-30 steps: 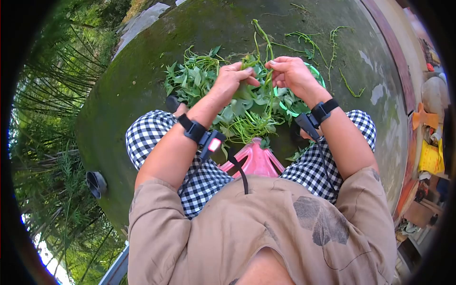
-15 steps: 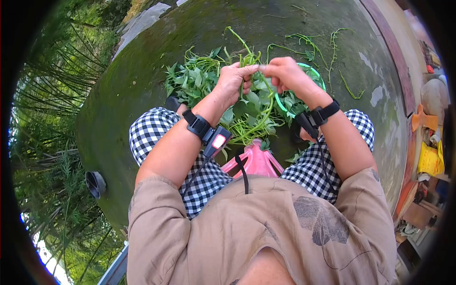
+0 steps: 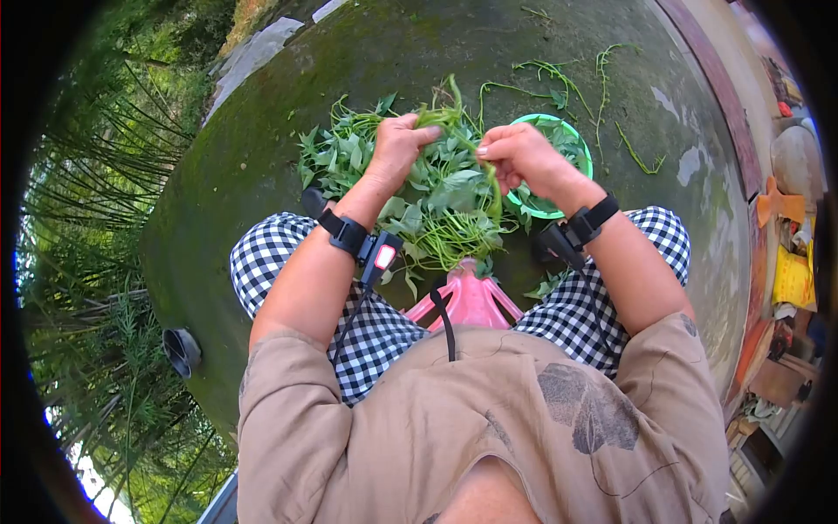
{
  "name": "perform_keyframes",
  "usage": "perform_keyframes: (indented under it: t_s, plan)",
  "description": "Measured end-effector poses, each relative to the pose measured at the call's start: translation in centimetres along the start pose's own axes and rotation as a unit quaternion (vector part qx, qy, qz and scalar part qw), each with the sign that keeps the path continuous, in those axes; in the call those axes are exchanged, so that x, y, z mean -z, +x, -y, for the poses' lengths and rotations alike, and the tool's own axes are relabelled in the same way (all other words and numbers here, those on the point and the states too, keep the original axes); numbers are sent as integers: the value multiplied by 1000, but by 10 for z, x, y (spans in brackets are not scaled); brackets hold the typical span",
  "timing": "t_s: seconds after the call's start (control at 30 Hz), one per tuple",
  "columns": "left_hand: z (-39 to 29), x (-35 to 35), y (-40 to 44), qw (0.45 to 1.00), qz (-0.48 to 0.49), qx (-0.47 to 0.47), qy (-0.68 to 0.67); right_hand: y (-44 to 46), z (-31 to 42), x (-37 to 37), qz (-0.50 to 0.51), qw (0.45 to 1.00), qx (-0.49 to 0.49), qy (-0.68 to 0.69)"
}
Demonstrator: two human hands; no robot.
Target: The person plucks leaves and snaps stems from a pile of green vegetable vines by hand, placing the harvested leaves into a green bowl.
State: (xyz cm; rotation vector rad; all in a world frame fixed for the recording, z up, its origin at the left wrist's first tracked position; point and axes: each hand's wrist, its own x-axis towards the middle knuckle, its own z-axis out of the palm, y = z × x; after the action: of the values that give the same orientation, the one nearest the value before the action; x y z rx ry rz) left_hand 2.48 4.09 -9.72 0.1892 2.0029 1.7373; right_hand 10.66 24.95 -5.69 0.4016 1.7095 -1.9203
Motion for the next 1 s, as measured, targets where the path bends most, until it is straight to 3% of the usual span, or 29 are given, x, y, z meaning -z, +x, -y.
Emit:
perform_keyframes:
  t_s: [0.03, 0.13, 0.27, 0.33, 0.4, 0.43, 0.5, 0.6, 0.63, 0.8, 0.87, 1.0]
  plan:
    - [-3, 6, 2, 997, -73, -6, 36, -3, 6, 9, 23, 1000, 4, 16]
    - [9, 35, 16, 992, -105, 65, 7, -15, 21, 18, 52, 997, 11, 49]
    - [41, 57, 28, 959, -275, 59, -40, -31, 30, 41, 86, 986, 55, 134]
    - [44, 79, 29, 958, -248, 117, -84, -40, 38, 61, 17, 975, 149, 161]
    - [45, 74, 27, 976, -161, 62, -136, -37, 35, 102, -110, 937, 251, 217]
    - [44, 70, 23, 979, -115, 36, -164, -35, 36, 124, -145, 925, 257, 241]
    - [23, 49, 11, 981, -94, 69, -152, -33, 38, 156, -213, 896, 267, 283]
    - [15, 33, 4, 980, -36, 84, -175, -23, 34, 138, -403, 893, 164, 119]
    - [18, 31, 4, 978, -11, 86, -191, -16, 27, 122, -428, 893, 139, 9]
    - [6, 3, -1, 954, 53, 128, -266, 15, 0, 13, -174, 957, 198, -119]
    - [1, -8, -4, 938, 63, 135, -313, 22, -5, -9, -138, 966, 169, -138]
    - [-4, -24, 1, 905, 35, 134, -402, 30, 11, -33, -147, 910, 218, -322]
